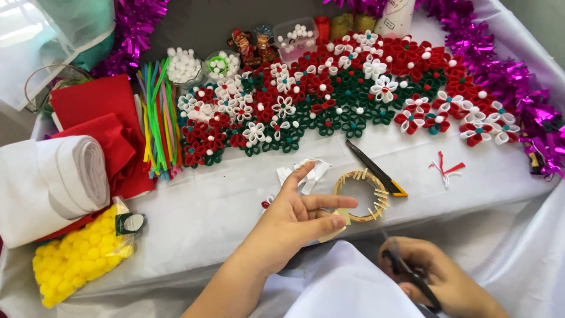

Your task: Cutting small foam strips and assembling them into decorative flower shapes for jewelry or crafts.

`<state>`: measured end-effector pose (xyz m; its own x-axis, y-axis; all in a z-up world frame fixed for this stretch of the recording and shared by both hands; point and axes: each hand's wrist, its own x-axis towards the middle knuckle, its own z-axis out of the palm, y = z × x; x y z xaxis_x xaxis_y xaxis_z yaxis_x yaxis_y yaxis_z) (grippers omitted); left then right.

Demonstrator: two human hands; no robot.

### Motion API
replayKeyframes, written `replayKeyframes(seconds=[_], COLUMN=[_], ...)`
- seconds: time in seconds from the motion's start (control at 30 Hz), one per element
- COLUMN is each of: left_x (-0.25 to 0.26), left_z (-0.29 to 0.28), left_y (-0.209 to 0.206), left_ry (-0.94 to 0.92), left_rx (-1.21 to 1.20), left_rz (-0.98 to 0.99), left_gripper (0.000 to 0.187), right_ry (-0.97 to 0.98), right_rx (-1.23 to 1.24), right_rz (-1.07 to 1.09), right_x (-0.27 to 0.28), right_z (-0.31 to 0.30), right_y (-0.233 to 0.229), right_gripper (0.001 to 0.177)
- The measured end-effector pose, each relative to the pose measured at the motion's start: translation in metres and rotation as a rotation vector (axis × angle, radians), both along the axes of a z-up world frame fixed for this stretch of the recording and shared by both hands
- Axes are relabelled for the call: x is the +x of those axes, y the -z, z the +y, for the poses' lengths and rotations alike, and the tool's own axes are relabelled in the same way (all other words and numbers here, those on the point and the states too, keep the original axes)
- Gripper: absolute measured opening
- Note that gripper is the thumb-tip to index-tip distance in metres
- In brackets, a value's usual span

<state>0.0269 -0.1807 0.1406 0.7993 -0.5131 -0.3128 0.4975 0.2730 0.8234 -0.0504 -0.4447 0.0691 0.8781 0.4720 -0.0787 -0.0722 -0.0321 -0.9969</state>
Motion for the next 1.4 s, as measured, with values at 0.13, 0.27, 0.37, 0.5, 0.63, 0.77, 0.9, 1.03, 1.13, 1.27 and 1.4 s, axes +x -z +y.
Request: replayKeyframes(seconds=[0.13, 0.27, 0.37, 0.5, 0.63, 0.77, 0.9, 1.03, 1.13, 1.27, 1.4], left_x=[-0.015, -0.031, -0.04, -0.049, -0.049, -0.052, -0.05, -0.051, -0.05, -0.049, -0.051], left_z=[0.005, 0.008, 0.009, 0.013, 0.017, 0.014, 0.012, 0.014, 0.016, 0.017, 0.018], left_y=[-0.011, -0.017, -0.025, -0.031, -0.03, -0.027, -0.035, -0.047, -0.049, -0.047, -0.042], left_ry=[-0.06, -0.122, -0.086, -0.037, -0.037, -0.01, -0.086, -0.076, -0.105, -0.152, -0.236], left_rx=[-0.065, -0.107, -0.061, 0.096, 0.203, 0.166, 0.171, 0.311, 0.413, 0.395, 0.366], left_rz=[-0.122, -0.389, -0.507, -0.527, -0.465, -0.299, -0.276, -0.364, -0.53, -0.618, -0.54], left_gripper=[0.096, 0.096, 0.092, 0.083, 0.066, 0.05, 0.074, 0.08, 0.075, 0.074, 0.08], right_ry=[0.094, 0.398, 0.482, 0.555, 0.588, 0.558, 0.657, 0.605, 0.632, 0.615, 0.358], right_rx=[-0.186, 0.229, 0.389, 0.386, 0.219, 0.164, 0.046, 0.129, 0.027, 0.111, -0.704], right_rz=[-0.194, 0.005, -0.075, -0.133, -0.155, -0.286, -0.279, -0.331, -0.365, -0.319, -0.272], right_x=[0.0, 0.001, 0.006, 0.01, 0.006, 0.003, 0.001, -0.004, -0.005, -0.004, 0.013], right_z=[0.011, 0.042, 0.067, 0.084, 0.081, 0.08, 0.077, 0.082, 0.082, 0.077, 0.036], right_y=[-0.028, -0.024, -0.043, -0.064, -0.081, -0.087, -0.093, -0.092, -0.087, -0.091, -0.088], right_gripper=[0.06, 0.049, 0.061, 0.06, 0.062, 0.057, 0.058, 0.056, 0.056, 0.058, 0.07])
